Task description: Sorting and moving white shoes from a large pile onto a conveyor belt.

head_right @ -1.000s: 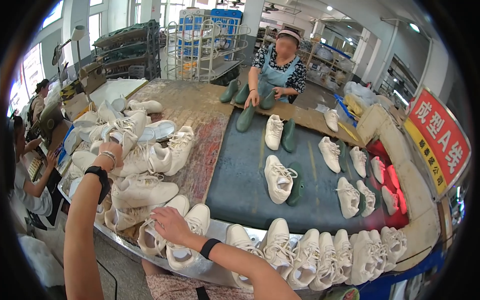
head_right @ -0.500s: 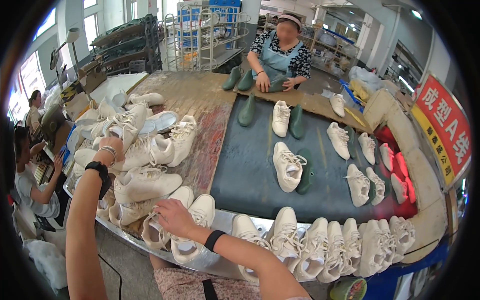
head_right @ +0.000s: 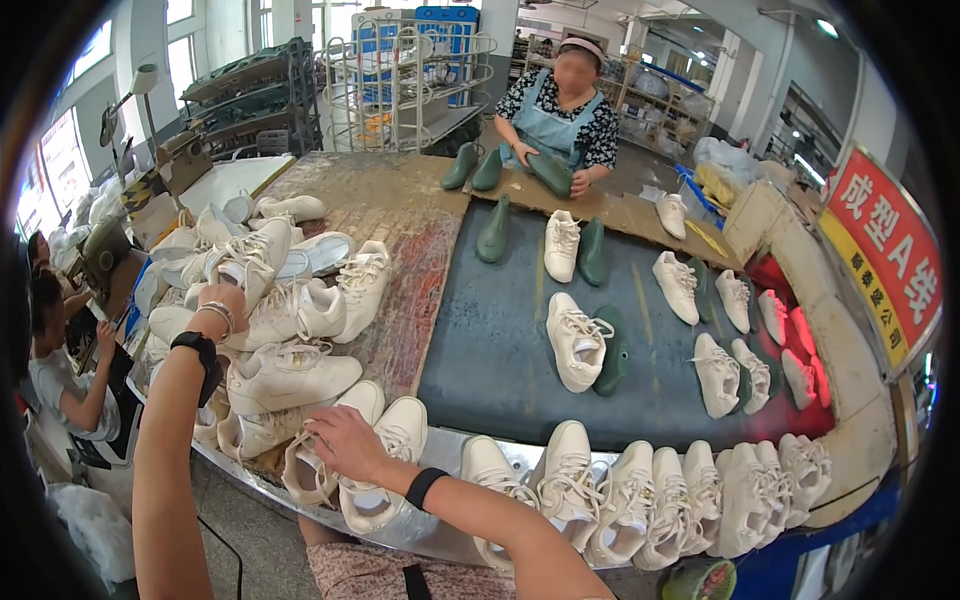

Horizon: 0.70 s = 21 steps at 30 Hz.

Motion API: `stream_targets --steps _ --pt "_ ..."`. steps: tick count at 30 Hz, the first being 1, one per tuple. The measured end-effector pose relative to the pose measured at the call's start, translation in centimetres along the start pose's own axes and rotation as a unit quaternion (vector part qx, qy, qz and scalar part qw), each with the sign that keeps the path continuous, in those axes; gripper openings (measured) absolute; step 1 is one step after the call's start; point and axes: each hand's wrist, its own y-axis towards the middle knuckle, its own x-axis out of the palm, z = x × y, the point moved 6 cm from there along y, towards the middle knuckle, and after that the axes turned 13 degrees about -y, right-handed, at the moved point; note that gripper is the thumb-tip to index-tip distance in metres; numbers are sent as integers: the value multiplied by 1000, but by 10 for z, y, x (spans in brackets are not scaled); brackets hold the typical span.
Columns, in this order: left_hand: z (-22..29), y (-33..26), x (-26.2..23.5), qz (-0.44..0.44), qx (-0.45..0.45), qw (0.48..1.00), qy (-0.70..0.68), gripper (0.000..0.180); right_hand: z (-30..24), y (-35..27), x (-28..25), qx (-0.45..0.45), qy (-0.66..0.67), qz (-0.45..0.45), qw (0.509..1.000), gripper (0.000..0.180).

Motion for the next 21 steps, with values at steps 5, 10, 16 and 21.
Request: stream_targets --steps 5,10,16,21 --pt "0 -1 -1 3 0 1000 -3 35 -1 -1 0 -4 -2 9 1000 27" --pt "0 -1 0 9 10 1000 -2 35 0 0 -1 2 1 12 1000 27" --pt "3 -2 -5 12 14 1000 -6 36 0 0 -4 -13 -13 45 999 23" --pt "-2 4 3 19 27 999 -4 37 1 0 0 -5 -1 23 1000 26"
